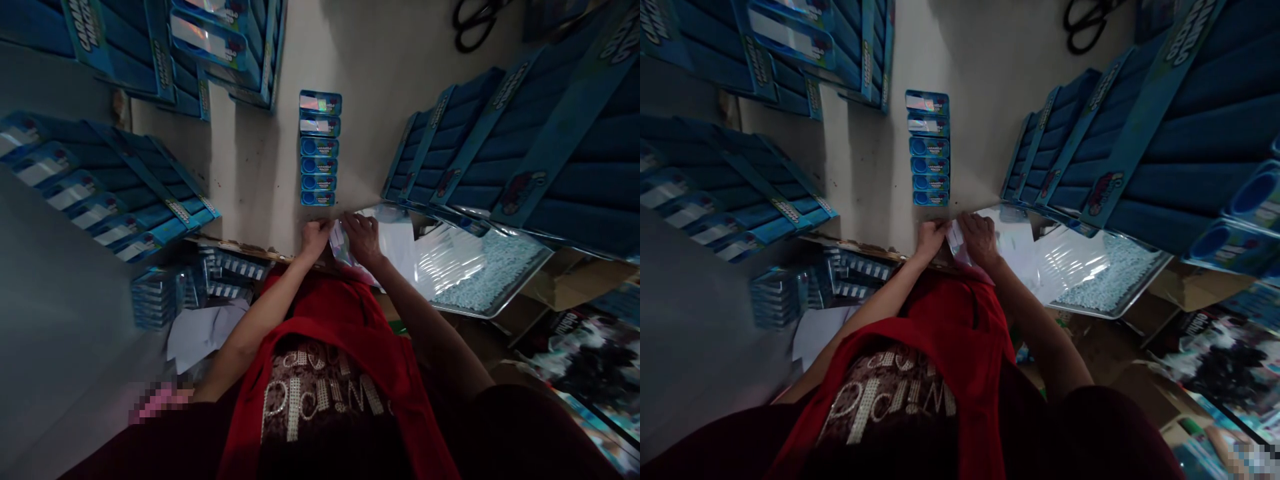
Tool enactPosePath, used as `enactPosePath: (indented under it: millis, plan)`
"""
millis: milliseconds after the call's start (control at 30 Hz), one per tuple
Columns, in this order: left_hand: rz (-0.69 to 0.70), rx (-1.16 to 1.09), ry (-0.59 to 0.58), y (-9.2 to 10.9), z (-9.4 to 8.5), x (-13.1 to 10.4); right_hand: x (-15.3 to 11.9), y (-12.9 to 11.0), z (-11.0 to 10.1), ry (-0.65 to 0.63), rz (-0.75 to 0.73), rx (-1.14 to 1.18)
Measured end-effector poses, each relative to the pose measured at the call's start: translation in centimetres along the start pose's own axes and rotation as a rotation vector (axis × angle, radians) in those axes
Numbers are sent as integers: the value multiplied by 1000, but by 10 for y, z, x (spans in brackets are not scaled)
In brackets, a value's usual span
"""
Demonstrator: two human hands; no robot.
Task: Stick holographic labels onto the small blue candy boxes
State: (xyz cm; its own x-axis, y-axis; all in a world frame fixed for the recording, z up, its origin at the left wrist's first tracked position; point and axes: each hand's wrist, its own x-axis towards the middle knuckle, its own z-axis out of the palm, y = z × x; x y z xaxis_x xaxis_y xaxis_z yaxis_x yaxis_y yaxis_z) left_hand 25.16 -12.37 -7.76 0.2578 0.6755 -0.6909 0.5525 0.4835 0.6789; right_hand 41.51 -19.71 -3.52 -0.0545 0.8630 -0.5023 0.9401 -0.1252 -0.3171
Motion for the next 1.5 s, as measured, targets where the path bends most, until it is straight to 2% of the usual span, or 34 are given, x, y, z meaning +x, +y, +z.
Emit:
enactPosePath:
  millis: [133, 233, 467, 633, 767, 1000, 1100, 1200, 1267, 1300, 1433, 1500]
  plan:
    - [-34, -18, -22, 1, -3, -3, -25, -1, 17, 59, -25, 6]
    - [-28, -9, -55, 3, -7, -6, -32, 3, 19, 78, -18, 37]
    - [6, 65, -63, 12, -15, -9, -16, 8, 2, 146, -12, 17]
    - [-10, 41, -45, 9, -11, -6, 0, 3, -8, 79, -40, -70]
    - [-89, -13, -23, 3, -7, -4, -5, 2, -10, 36, -57, -60]
    - [-42, 85, -28, 4, -3, -1, -23, -5, -24, 100, 132, 118]
    - [-39, 112, -15, 5, -2, 0, -33, -16, -46, 106, 231, 237]
    - [-2, 162, 136, 9, -9, -8, -41, -30, -78, 127, 400, 517]
    - [18, 69, 203, 15, -20, -21, -41, -39, -100, 142, 504, 751]
    - [11, -56, 178, 20, -27, -28, -38, -43, -109, 145, 535, 866]
    - [-114, -763, -177, 47, -51, -51, -15, -49, -133, 81, 560, 1260]
    - [-156, -917, -275, 62, -57, -54, -2, -49, -140, 43, 560, 1354]
